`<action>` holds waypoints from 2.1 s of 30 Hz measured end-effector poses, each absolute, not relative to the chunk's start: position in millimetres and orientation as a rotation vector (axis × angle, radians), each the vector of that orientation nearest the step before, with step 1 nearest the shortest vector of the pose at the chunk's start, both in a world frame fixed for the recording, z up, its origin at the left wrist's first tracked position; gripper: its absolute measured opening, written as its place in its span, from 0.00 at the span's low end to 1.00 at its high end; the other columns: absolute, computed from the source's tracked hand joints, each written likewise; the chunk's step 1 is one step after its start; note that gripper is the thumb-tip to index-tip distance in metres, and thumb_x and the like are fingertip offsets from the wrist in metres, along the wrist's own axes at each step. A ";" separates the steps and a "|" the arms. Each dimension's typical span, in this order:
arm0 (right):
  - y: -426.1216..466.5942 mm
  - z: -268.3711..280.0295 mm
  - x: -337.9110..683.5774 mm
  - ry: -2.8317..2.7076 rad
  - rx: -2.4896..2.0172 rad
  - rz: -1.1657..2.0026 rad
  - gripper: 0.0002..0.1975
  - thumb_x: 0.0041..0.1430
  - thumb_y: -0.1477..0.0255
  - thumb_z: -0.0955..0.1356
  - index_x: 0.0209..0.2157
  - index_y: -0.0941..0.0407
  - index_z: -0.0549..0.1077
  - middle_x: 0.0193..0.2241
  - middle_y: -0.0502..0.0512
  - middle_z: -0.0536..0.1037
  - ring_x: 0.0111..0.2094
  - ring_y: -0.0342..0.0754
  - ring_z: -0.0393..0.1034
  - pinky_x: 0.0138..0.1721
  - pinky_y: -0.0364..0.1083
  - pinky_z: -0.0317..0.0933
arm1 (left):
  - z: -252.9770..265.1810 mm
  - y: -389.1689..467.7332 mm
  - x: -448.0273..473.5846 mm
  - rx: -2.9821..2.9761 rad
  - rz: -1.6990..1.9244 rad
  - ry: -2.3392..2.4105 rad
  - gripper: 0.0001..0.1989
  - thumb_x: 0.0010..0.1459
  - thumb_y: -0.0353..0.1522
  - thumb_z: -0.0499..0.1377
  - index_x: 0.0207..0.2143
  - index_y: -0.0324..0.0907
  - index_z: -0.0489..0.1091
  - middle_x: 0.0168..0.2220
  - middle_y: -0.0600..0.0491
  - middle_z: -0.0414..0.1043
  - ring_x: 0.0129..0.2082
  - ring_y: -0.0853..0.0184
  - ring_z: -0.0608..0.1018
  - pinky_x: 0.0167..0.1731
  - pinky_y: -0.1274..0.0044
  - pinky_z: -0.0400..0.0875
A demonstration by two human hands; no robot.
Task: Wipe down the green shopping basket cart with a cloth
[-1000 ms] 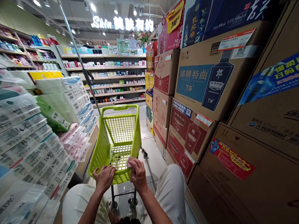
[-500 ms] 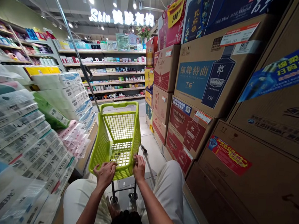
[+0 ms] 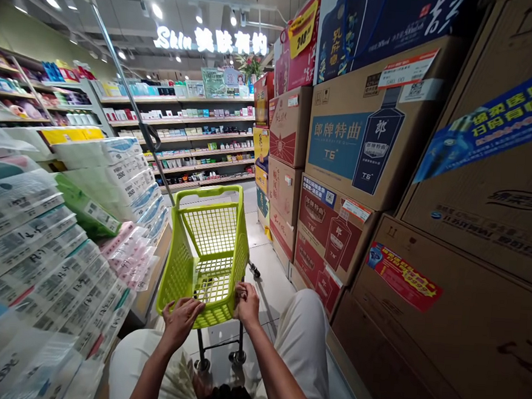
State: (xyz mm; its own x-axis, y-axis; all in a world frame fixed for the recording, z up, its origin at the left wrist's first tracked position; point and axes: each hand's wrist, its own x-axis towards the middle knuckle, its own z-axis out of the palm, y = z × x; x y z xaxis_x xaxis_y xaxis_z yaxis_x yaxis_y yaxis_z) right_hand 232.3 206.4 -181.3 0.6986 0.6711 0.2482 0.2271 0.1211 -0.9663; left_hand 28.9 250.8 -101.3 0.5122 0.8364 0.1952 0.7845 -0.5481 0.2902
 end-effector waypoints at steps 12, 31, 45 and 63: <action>204.3 -191.1 245.5 -0.839 -1.515 0.302 0.20 0.43 0.80 0.61 0.37 0.53 0.77 0.38 0.55 0.79 0.41 0.52 0.74 0.44 0.48 0.68 | -85.4 251.4 34.4 2.657 0.412 1.408 0.16 0.68 0.41 0.49 0.47 0.55 0.77 0.50 0.54 0.78 0.55 0.61 0.73 0.59 0.61 0.54; 201.1 -187.6 246.6 -0.774 -1.385 0.157 0.25 0.52 0.78 0.61 0.50 0.53 0.76 0.50 0.59 0.75 0.55 0.50 0.69 0.59 0.50 0.62 | -77.3 237.4 53.6 2.573 0.361 1.386 0.24 0.70 0.46 0.45 0.37 0.51 0.79 0.42 0.53 0.82 0.47 0.61 0.77 0.60 0.58 0.51; 173.0 -175.7 212.7 -0.773 -1.446 0.027 0.21 0.57 0.80 0.60 0.49 0.53 0.72 0.52 0.60 0.72 0.58 0.53 0.65 0.60 0.54 0.59 | -86.0 246.4 29.8 2.839 0.481 1.316 0.15 0.67 0.38 0.52 0.32 0.49 0.77 0.35 0.54 0.83 0.39 0.62 0.80 0.65 0.60 0.48; 194.1 -208.4 224.8 -0.566 -1.535 0.054 0.14 0.51 0.80 0.59 0.36 0.51 0.68 0.40 0.57 0.72 0.43 0.51 0.71 0.49 0.48 0.66 | -84.6 226.3 54.6 2.867 0.454 1.485 0.14 0.66 0.37 0.52 0.32 0.49 0.76 0.31 0.53 0.81 0.36 0.61 0.80 0.65 0.60 0.48</action>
State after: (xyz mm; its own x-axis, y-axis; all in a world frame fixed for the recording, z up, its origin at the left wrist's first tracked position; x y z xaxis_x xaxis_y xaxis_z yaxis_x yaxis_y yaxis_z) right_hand 224.8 194.1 -208.4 0.8715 0.3783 0.3121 0.3129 0.0612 -0.9478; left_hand 54.6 226.3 -84.6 0.5479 0.7816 0.2982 0.8148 -0.5794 0.0215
